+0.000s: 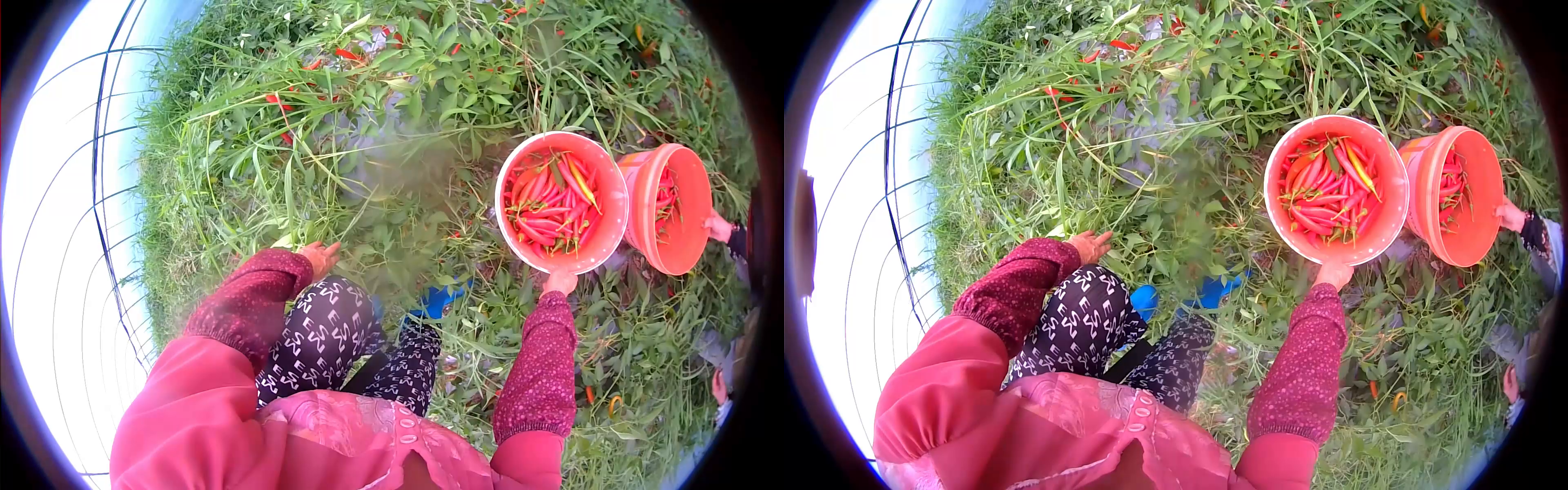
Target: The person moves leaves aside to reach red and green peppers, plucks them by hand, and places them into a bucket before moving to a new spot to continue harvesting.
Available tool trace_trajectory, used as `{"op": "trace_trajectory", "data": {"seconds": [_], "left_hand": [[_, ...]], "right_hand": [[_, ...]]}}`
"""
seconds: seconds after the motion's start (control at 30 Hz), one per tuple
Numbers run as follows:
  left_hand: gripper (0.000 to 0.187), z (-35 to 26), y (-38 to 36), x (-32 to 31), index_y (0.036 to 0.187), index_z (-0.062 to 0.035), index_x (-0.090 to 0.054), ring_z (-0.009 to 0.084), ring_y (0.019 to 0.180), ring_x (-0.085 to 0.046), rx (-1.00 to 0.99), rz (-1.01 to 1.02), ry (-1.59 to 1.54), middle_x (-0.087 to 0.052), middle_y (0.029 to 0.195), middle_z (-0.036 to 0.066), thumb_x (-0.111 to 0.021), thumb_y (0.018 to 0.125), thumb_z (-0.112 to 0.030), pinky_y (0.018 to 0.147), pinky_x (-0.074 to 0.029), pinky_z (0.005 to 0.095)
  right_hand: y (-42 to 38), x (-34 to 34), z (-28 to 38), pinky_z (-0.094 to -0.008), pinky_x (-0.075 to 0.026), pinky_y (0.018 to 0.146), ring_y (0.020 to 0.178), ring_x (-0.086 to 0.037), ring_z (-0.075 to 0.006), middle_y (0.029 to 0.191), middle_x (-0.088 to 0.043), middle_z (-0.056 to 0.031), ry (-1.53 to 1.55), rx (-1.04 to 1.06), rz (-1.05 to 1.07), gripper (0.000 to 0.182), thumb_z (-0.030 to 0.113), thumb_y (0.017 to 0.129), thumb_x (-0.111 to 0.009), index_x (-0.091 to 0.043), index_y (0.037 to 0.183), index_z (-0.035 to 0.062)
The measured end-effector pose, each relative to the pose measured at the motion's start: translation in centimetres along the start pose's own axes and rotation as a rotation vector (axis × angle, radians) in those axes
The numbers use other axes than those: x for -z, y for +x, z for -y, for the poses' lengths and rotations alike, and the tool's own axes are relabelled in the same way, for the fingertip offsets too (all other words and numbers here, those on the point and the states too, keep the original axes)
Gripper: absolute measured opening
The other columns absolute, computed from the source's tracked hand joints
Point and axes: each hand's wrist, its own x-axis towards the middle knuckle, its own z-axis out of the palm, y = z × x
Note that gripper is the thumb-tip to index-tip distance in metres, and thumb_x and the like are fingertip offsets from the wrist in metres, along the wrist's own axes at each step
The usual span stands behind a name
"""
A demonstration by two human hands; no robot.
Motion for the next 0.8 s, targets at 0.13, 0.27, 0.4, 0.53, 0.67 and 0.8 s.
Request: {"op": "trace_trajectory", "data": {"seconds": [0.13, 0.27, 0.4, 0.53, 0.67, 0.8], "left_hand": [[0.048, -1.6, 1.6, -2.2, 0.13, -0.0061, -0.039, 0.0249, 0.119, -0.044, -0.028, -0.056, 0.019, -0.024, 0.141, 0.019, -0.047, 0.086, -0.023, 0.104, -0.028, 0.0372], [0.038, -2.2, 4.4, -1.1, 0.12, -0.0052, -0.044, 0.0209, 0.107, -0.046, 0.016, -0.297, -0.198, -0.035, 0.127, 0.015, -0.048, 0.086, -0.023, 0.093, -0.033, 0.0349], [0.026, 1.2, 9.0, 10.1, 0.107, -0.0058, -0.048, 0.0185, 0.094, -0.047, 0.191, -0.714, -0.585, -0.041, 0.111, 0.011, -0.046, 0.087, -0.022, 0.081, -0.035, 0.0338], [0.017, 7.2, 14.0, 18.9, 0.095, -0.0065, -0.052, 0.0161, 0.082, -0.047, 0.211, -1.168, -1.008, -0.046, 0.096, 0.007, -0.044, 0.088, -0.02, 0.068, -0.038, 0.0327], [0.019, 11.5, 19.4, 17.2, 0.082, -0.0072, -0.056, 0.0137, 0.069, -0.048, 0.089, -1.472, -1.145, -0.051, 0.08, 0.003, -0.042, 0.089, -0.018, 0.056, -0.041, 0.0316], [0.054, 5.4, -1.7, -8.0, 0.135, -0.0118, -0.035, 0.0183, 0.131, -0.027, 0.056, -0.269, -0.181, -0.033, 0.14, 0.009, -0.047, 0.084, -0.026, 0.107, -0.022, 0.044]], "right_hand": [[-2.5, 2.3, 4.0, -0.0522, -0.037, 0.079, 0.095, -0.052, -0.0256, 0.107, -0.054, -0.0065, -0.206, -0.278, 0.279, 0.043, 0.042, 0.087, -0.048, -0.041, 0.119, 0.0155], [-4.2, 2.3, 5.9, -0.0474, -0.036, 0.078, 0.095, -0.053, -0.0247, 0.108, -0.054, -0.0063, -0.18, -0.339, 0.315, 0.042, 0.042, 0.087, -0.048, -0.041, 0.12, 0.016], [-3.7, 1.6, 5.0, -0.0448, -0.035, 0.076, 0.09, -0.055, -0.023, 0.103, -0.057, -0.0045, -0.104, -0.343, 0.272, 0.031, 0.026, 0.085, -0.045, -0.046, 0.115, 0.0165], [-3.9, 1.4, 5.1, -0.0461, -0.034, 0.075, 0.087, -0.057, -0.023, 0.105, -0.058, -0.0027, -0.103, -0.329, 0.234, 0.033, 0.025, 0.085, -0.044, -0.047, 0.118, 0.0177], [-3.9, 1.3, 4.9, -0.0456, -0.034, 0.075, 0.089, -0.058, -0.0237, 0.109, -0.056, -0.0007, -0.039, -0.334, 0.224, 0.035, 0.023, 0.085, -0.043, -0.045, 0.12, 0.0188], [-2.3, 1.2, 3.2, -0.0441, -0.033, 0.073, 0.087, -0.06, -0.0243, 0.109, -0.057, -0.0005, 0.034, -0.31, 0.212, 0.036, 0.023, 0.084, -0.042, -0.044, 0.121, 0.0204]]}}
